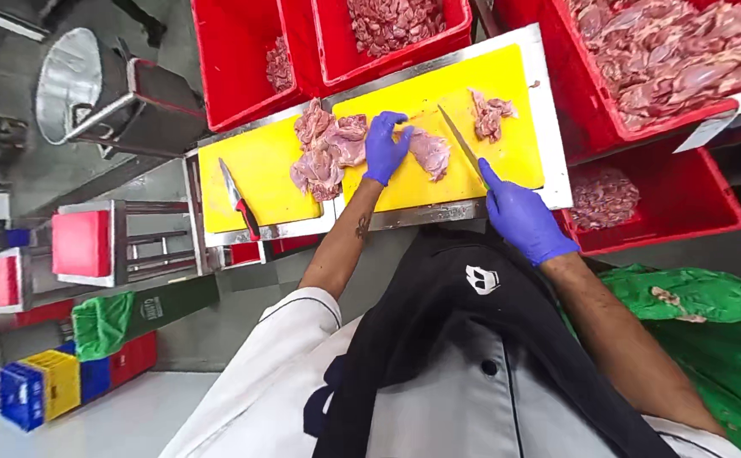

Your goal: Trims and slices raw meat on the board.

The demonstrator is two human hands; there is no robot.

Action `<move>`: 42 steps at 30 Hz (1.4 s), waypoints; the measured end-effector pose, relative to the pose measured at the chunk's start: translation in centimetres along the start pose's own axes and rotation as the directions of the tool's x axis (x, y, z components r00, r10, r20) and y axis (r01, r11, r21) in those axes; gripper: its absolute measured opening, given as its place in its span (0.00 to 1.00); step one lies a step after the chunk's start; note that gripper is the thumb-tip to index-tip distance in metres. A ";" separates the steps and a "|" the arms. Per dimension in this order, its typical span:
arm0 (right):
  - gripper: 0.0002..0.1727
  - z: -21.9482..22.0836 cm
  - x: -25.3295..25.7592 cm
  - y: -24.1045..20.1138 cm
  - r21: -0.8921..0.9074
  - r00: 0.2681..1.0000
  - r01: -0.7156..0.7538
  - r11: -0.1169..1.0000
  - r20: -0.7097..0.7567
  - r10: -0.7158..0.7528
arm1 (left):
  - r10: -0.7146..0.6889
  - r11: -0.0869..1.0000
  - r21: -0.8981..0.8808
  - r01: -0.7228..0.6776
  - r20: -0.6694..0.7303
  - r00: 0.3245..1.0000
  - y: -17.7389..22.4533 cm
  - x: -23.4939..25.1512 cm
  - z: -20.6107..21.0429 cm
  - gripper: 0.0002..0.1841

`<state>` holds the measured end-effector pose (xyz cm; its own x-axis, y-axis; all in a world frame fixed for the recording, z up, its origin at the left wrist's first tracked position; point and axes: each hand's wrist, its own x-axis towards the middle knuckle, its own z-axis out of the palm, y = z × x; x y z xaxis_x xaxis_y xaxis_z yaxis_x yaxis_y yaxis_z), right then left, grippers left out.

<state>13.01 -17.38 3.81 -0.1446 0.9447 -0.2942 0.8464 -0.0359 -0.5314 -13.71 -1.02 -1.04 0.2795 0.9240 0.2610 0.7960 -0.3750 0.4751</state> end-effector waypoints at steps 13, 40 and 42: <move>0.37 1.1 7.3 -5.8 0.044 0.999 0.014 0.999 0.044 -0.016 | 0.281 0.960 -0.014 -0.280 0.021 0.960 3.2 -5.9 3.7 0.12; 0.30 -5.9 -5.4 4.8 0.466 0.993 -0.077 0.881 -0.048 0.112 | -0.113 0.451 -0.743 0.495 0.503 0.857 7.4 -1.0 -6.6 0.11; 0.31 -5.6 -4.3 2.8 0.492 0.989 0.021 0.870 -0.138 0.054 | -0.246 0.466 -0.712 0.526 0.467 0.850 6.8 -2.5 -6.3 0.12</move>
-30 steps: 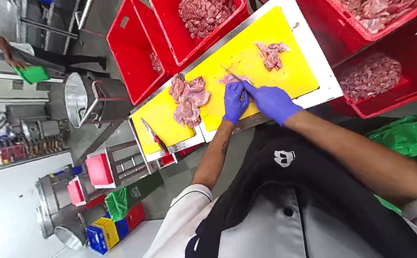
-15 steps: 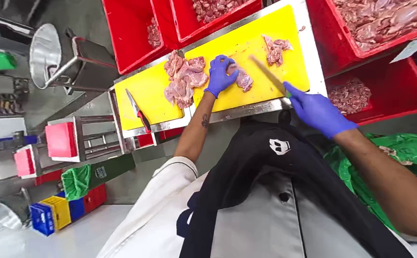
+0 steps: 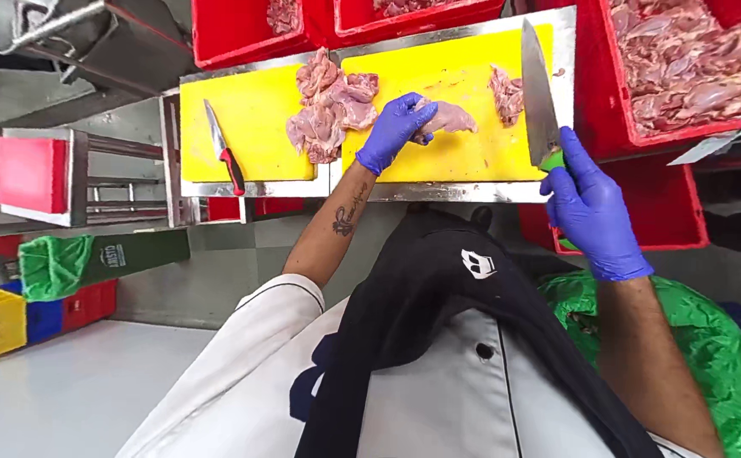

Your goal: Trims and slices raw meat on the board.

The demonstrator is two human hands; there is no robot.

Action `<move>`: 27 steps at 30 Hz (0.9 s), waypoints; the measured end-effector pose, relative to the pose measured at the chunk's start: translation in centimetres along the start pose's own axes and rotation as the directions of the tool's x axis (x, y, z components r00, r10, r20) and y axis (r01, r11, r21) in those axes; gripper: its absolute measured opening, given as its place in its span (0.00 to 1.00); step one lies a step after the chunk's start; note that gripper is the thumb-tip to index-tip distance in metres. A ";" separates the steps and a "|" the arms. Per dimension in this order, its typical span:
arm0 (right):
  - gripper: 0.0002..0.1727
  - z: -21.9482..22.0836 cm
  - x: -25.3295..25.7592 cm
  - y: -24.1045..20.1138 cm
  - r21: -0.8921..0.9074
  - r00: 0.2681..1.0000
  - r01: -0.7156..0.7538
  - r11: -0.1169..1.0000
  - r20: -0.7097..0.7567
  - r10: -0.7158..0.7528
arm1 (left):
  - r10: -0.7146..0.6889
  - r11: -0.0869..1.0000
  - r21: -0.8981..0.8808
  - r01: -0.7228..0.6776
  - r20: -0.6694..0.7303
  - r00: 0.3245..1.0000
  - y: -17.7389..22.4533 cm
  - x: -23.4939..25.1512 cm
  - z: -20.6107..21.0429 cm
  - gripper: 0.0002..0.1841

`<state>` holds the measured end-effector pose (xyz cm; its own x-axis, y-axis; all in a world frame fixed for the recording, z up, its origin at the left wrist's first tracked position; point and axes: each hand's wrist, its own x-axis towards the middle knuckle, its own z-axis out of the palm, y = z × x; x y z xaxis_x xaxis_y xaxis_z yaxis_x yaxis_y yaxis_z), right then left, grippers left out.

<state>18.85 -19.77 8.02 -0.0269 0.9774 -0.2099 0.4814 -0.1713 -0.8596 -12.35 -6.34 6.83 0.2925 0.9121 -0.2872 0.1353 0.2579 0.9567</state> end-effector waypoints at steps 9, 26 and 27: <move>0.28 6.9 0.7 5.1 0.301 0.937 -0.308 0.902 0.263 0.231 | -0.096 0.783 0.579 0.228 -0.250 0.964 -7.7 -1.2 -2.2 0.17; 0.30 3.2 -0.8 4.7 0.308 0.965 -0.262 0.915 0.057 0.257 | 0.384 0.329 0.766 -0.552 0.426 0.819 -9.8 -2.1 -3.1 0.12; 0.30 3.4 -0.9 4.8 0.313 0.966 -0.259 0.914 0.062 0.252 | 0.409 0.329 0.773 -0.542 0.401 0.820 -10.3 -2.4 -3.2 0.13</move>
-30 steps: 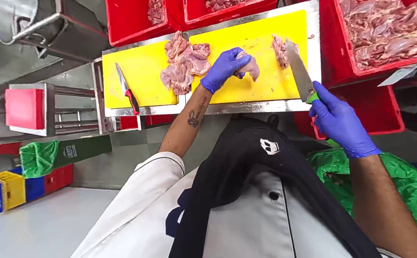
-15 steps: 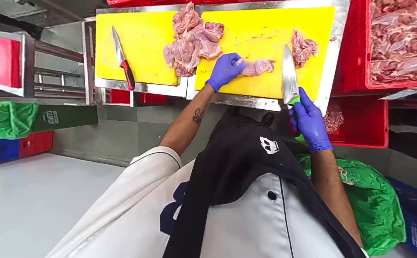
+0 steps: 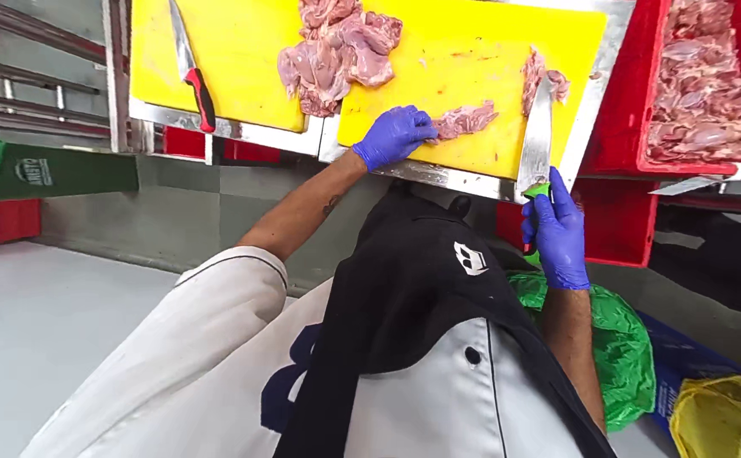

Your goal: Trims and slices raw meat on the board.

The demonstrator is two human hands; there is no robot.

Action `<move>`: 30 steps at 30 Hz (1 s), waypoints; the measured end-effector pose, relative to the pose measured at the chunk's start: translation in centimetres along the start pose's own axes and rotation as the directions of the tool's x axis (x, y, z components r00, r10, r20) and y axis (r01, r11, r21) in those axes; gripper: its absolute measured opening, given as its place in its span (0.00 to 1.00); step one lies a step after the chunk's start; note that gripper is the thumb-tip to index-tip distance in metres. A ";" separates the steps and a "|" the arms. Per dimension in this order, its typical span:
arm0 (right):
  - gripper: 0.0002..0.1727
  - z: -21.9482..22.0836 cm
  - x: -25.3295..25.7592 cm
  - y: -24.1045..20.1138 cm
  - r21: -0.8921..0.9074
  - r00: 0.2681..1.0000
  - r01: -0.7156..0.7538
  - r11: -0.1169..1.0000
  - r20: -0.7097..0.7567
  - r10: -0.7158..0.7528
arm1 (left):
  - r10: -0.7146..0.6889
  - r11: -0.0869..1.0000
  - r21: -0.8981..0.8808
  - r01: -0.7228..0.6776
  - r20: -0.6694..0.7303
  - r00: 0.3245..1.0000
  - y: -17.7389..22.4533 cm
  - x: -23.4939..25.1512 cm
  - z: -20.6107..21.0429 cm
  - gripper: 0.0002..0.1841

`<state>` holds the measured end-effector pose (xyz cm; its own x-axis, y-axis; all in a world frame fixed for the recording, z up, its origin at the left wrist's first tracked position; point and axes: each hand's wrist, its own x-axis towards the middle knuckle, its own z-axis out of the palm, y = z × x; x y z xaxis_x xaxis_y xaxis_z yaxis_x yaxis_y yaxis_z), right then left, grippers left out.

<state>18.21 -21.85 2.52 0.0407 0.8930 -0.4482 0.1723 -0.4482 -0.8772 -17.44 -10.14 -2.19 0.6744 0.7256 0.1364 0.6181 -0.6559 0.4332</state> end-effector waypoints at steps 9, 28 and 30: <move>0.30 -0.9 0.5 -1.7 -0.139 0.999 0.029 0.990 0.019 -0.026 | -0.245 0.893 -0.413 0.180 -0.108 0.964 3.3 6.3 -2.5 0.12; 0.29 2.5 2.4 0.5 0.038 0.988 -0.078 0.996 0.140 0.072 | -0.749 0.633 -0.135 0.762 0.139 0.647 1.8 3.0 -2.8 0.19; 0.30 1.7 2.0 -0.9 -0.315 0.997 0.050 0.948 0.074 -0.028 | -0.650 0.757 -0.035 0.652 0.052 0.758 2.9 4.8 -3.1 0.19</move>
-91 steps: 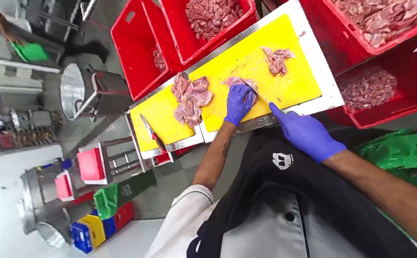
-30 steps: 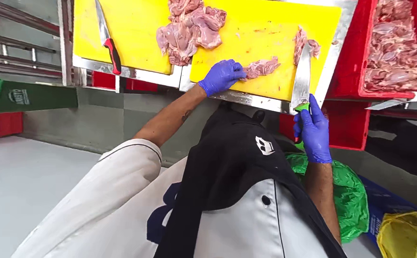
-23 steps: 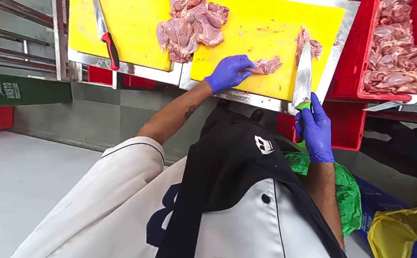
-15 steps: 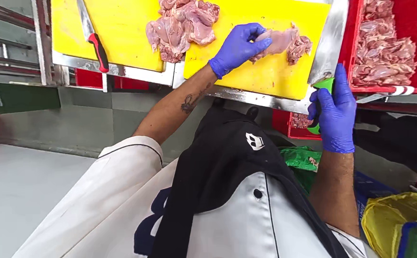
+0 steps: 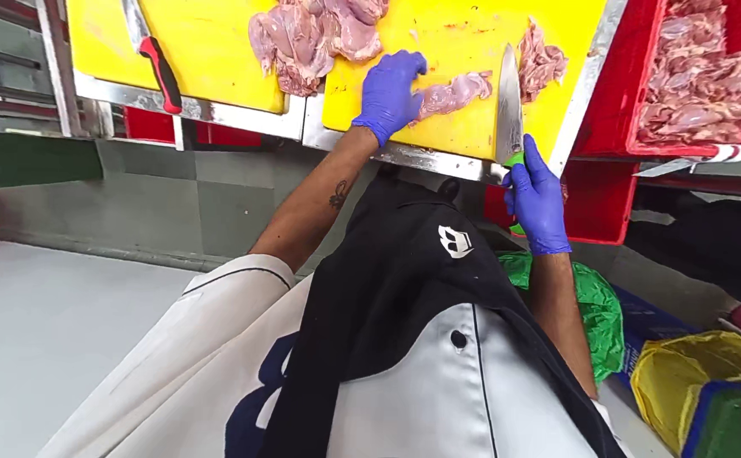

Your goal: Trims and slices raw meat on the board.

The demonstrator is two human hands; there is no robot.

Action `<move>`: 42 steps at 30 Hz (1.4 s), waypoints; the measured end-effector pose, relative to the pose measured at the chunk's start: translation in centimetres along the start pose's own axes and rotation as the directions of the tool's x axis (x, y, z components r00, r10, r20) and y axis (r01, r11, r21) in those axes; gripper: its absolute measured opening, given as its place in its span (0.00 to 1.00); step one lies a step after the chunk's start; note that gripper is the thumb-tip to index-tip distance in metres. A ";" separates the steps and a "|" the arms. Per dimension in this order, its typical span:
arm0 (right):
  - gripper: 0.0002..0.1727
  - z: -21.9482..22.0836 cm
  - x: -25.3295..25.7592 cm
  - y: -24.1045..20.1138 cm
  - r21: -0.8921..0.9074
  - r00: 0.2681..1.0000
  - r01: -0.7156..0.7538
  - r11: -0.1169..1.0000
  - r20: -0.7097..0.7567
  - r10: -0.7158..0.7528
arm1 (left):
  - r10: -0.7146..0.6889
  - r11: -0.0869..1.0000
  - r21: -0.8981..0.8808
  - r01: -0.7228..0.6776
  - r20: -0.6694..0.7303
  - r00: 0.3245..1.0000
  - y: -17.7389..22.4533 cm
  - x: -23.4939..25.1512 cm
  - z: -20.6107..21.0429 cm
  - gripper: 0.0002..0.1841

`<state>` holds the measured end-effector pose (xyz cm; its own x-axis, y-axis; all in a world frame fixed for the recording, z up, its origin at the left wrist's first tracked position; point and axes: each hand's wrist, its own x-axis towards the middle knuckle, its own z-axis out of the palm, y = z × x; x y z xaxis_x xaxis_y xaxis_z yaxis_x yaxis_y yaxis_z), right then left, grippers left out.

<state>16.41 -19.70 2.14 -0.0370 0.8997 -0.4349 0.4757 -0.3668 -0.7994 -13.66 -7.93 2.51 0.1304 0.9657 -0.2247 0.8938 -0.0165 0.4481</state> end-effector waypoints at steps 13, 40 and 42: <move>0.32 2.1 3.7 -7.4 -0.669 0.979 0.199 0.716 0.096 -0.182 | 0.364 0.930 -0.027 -0.365 -0.049 0.930 3.6 4.8 4.8 0.12; 0.31 -1.3 -2.2 -3.6 -0.724 0.945 0.324 0.609 0.213 -0.249 | 0.327 0.938 -0.031 -0.344 -0.240 0.914 0.8 2.2 6.6 0.11; 0.31 -0.4 -0.4 -4.7 -0.696 0.943 0.332 0.636 0.237 -0.232 | 0.318 0.942 -0.026 -0.334 -0.243 0.916 0.8 2.1 6.6 0.11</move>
<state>14.53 -18.20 6.25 -0.3539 0.8778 -0.3229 0.9025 0.2298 -0.3643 -9.86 -7.67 -3.34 0.2994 0.9428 0.1468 0.7877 -0.3310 0.5195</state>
